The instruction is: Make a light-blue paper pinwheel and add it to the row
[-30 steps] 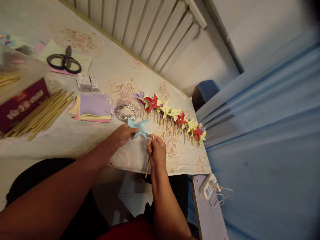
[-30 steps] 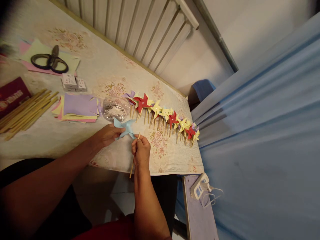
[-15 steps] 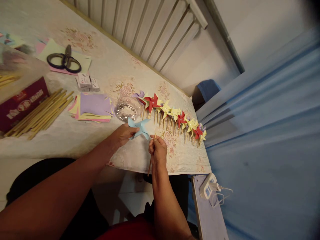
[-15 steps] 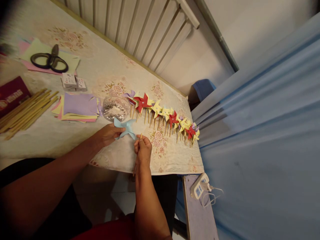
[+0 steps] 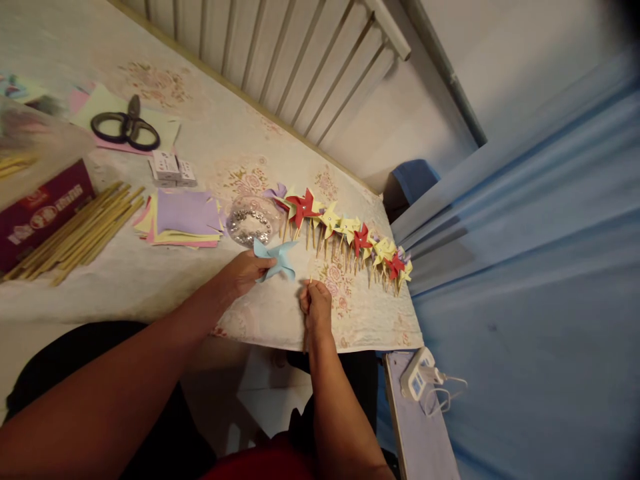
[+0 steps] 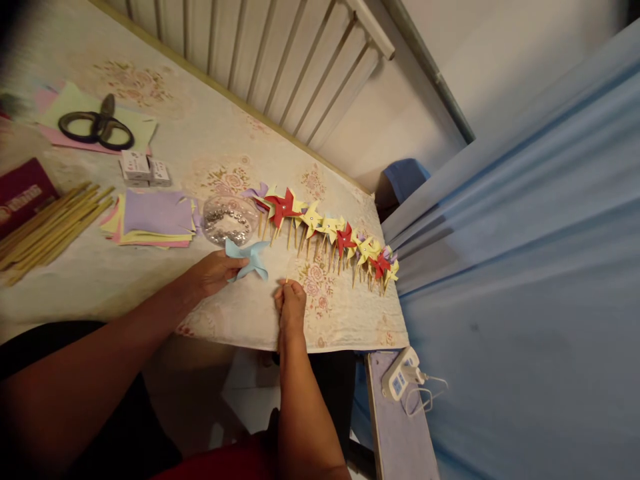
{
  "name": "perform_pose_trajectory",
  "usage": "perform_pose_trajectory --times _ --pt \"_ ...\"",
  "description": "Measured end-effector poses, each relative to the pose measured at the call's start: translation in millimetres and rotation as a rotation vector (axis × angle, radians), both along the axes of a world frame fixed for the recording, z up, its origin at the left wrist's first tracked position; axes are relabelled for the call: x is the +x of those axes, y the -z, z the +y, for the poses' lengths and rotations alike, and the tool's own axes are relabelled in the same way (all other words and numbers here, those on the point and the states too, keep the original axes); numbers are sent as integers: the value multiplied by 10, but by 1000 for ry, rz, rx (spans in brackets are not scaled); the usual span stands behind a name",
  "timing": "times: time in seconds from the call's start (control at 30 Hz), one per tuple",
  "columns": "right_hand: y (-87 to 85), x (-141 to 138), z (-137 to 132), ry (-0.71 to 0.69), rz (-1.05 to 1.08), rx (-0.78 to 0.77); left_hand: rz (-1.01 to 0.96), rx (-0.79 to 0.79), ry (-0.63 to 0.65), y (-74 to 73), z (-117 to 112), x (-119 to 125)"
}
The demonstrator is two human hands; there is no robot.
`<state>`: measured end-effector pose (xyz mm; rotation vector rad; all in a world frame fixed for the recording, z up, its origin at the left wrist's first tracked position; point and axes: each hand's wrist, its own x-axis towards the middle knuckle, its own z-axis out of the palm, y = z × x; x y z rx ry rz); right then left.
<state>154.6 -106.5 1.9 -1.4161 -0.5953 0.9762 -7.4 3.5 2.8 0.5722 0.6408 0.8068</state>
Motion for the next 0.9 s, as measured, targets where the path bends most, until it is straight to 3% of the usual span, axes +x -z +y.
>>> perform_pose_trajectory --times 0.5,0.9 --pt "15 88 80 -155 17 -64 22 4 1 -7 -11 -25" --pt "47 100 96 -164 24 -52 4 16 20 7 -19 -35"
